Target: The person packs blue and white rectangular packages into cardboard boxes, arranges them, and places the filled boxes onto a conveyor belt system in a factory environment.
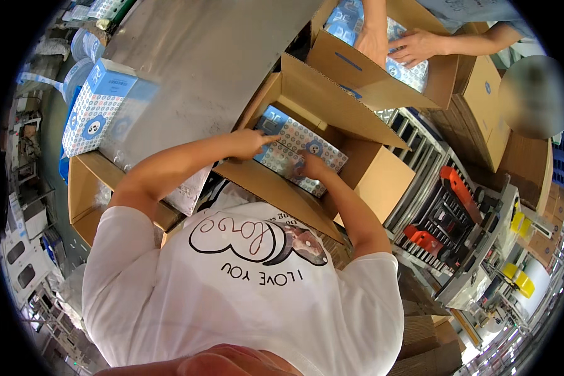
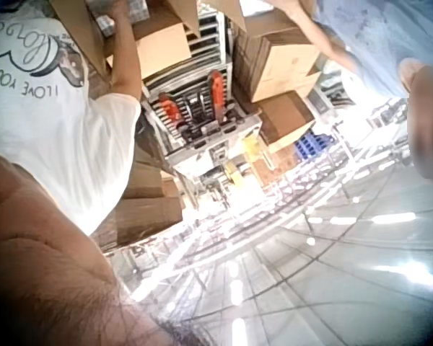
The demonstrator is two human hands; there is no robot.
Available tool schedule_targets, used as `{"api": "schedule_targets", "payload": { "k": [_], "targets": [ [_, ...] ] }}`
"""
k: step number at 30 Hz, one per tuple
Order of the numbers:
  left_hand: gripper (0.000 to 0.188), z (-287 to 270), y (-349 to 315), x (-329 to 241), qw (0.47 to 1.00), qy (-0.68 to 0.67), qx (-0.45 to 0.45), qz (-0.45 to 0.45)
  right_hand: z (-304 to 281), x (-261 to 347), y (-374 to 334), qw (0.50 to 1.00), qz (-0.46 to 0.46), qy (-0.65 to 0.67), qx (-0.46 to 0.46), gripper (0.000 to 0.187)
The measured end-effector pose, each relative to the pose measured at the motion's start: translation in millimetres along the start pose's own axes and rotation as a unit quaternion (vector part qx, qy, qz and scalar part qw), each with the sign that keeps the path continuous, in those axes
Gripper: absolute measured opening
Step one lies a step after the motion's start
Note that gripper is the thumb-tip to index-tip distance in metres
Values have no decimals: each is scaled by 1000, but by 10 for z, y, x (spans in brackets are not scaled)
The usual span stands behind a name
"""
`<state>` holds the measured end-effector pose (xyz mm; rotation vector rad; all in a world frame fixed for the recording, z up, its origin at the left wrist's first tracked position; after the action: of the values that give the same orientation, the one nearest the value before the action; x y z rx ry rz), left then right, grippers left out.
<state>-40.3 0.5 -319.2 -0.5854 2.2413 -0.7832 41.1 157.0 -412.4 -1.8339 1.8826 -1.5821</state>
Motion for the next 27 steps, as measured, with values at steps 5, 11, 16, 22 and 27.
{"api": "schedule_targets", "payload": {
  "k": [5, 11, 16, 22, 27],
  "targets": [
    [34, -629, -1357, 1076, 814, -438, -371, -91, -253, -533, 35, 989, 58, 134, -33, 43],
    [53, 330, -3718, 2808, 687, 79, -485, -535, -140, -293, 104, 996, 61, -1, -68, 30],
    [60, 1496, -3992, 3506, 747, -175, -286, -574, 6, -14, 120, 994, 41, -14, -103, 23],
    [43, 1270, -3933, 3245, 743, -108, -362, -552, -307, 281, -38, 970, -48, 61, -228, 22],
    [37, 1298, -3952, 3305, 734, -80, -372, -563, -144, 339, 102, 991, 19, -37, -126, 40]
  ]
}}
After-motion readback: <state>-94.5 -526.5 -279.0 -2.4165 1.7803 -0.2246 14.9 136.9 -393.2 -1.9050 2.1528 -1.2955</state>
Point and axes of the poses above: each hand's wrist, its own y-axis towards the middle knuckle, its own z-axis out of the palm, x = y × z, the point moved 9 cm from there along y, towards the middle knuckle, and after that the axes turned 5 degrees about x, right-handed, at the moved point
